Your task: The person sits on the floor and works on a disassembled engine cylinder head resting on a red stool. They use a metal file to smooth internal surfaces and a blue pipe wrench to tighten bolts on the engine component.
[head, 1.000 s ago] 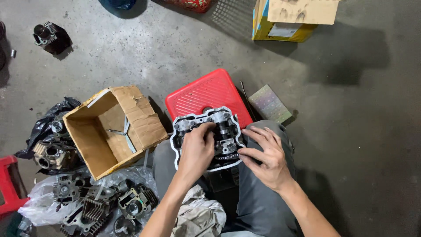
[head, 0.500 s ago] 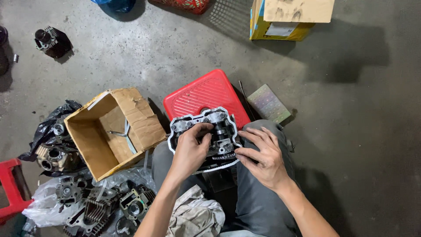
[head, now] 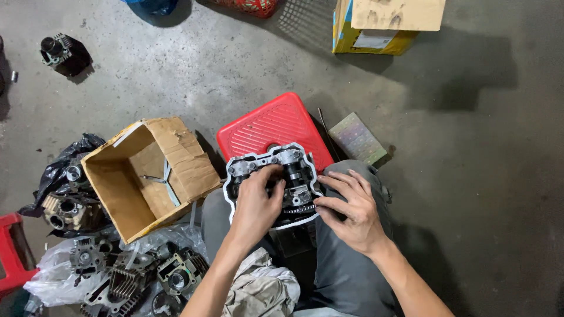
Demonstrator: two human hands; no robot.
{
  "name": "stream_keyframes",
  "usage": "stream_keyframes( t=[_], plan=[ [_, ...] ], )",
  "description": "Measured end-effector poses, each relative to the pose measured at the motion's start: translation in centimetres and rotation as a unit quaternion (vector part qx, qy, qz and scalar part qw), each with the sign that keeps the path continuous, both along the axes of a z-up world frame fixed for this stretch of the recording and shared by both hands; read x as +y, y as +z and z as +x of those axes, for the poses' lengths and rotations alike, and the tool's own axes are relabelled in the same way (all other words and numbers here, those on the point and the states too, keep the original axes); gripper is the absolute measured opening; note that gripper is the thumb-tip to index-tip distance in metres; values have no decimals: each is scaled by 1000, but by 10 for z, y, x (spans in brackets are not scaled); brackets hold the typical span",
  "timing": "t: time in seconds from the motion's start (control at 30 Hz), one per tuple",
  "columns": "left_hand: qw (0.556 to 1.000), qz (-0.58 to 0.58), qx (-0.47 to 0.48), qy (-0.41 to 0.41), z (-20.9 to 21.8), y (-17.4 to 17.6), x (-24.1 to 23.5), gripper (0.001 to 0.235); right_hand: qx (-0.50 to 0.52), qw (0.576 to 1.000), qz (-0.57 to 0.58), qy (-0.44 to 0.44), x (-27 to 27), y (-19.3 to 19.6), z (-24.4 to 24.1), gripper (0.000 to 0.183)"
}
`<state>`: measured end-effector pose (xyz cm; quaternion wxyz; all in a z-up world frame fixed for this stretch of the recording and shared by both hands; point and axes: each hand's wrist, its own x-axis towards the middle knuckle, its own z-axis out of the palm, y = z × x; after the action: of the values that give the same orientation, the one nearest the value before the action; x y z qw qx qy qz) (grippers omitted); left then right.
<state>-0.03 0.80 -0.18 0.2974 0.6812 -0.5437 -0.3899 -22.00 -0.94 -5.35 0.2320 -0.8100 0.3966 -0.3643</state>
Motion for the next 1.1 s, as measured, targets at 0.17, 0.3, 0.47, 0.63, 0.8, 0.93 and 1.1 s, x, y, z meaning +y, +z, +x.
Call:
stream_keyframes(
  t=[0.17, 0.3, 0.47, 0.63, 0.8, 0.93, 1.1],
  plan=[
    [968, -153, -189, -59, 10, -4, 13, 12, -50, 997, 62, 7, -20, 4, -2, 10],
    [967, -142, -202, -54, 17, -19, 9, 18, 13, 997, 72, 25, -44, 13, 19, 11],
    [948, -101, -293, -79, 8, -55, 10, 21, 260, 946, 193, 13, -58, -1, 30, 18],
    [961, -28, -249, -116, 13, -42, 5, 27, 368, 912, 172, 50, -67, 4, 36, 21],
    [984, 64, -120, -114, 26, -18, -8, 34, 407, 886, 201, 94, -74, 18, 39, 24],
    [984, 106, 137, 42, 40, -17, -13, 28, 392, 872, 273, 107, -76, 36, 41, 29],
    [899, 231, 368, 58, 56, -10, -23, 37, 365, 879, 290, 101, -79, 40, 45, 27]
  ],
)
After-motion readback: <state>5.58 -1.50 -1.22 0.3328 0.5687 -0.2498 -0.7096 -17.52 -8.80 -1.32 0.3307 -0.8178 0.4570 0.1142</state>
